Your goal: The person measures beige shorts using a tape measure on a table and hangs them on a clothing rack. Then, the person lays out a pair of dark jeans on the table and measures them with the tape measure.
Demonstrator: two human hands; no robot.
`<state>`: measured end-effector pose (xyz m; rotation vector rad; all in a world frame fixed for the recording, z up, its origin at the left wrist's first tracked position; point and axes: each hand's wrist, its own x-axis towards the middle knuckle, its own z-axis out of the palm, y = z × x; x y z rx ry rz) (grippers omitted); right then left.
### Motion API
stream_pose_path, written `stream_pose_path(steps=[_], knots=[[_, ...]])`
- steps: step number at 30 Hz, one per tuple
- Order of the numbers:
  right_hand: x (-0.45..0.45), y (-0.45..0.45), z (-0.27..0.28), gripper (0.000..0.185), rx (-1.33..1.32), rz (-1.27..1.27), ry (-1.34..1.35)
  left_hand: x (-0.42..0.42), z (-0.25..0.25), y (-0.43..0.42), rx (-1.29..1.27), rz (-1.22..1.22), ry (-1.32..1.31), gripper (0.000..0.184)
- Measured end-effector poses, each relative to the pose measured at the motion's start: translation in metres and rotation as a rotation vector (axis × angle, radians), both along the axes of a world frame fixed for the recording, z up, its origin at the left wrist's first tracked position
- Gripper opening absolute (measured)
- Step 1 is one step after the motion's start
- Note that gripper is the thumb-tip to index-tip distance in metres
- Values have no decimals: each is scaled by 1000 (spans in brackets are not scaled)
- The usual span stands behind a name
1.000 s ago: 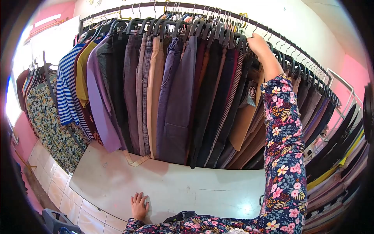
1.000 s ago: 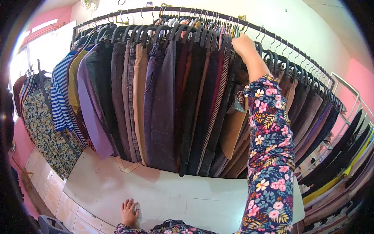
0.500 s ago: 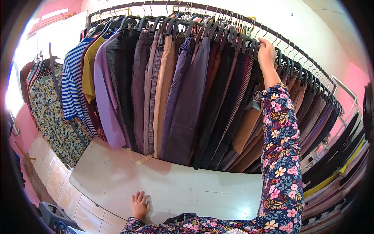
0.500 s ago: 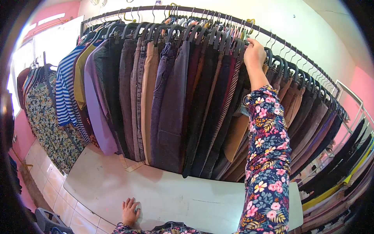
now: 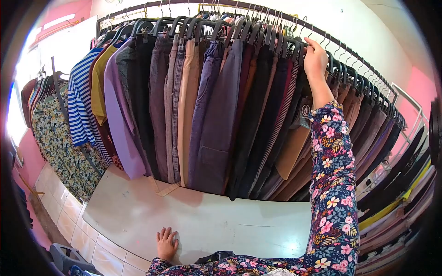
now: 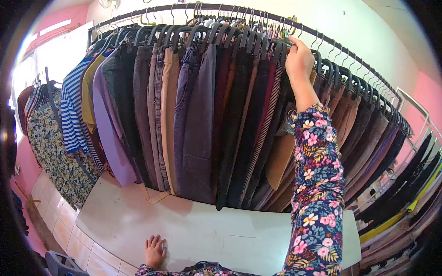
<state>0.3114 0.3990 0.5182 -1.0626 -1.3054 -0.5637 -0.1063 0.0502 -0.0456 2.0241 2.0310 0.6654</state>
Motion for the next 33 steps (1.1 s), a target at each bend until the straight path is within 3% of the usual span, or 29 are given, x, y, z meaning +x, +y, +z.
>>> stream_pose_path(steps=[8,10,14,17,24,33], knots=[[-12,-14,5,29,-86,-26,31,-4,-5,-2,3,-1,-4,37],[-4,-8,0,29,16,-44,-34,-2,-5,1,13,4,-4,36],[-8,-22,1,29,1,57,57,1,4,-4,-3,5,-5,37],[-5,-14,9,28,68,-72,-71,0,3,-5,-5,-4,-1,37],[-5,-28,3,30,-53,-25,59,2,6,-4,-23,4,-11,37],[2,-29,-3,33,-16,-60,32,-1,5,-3,-17,-2,-17,37]])
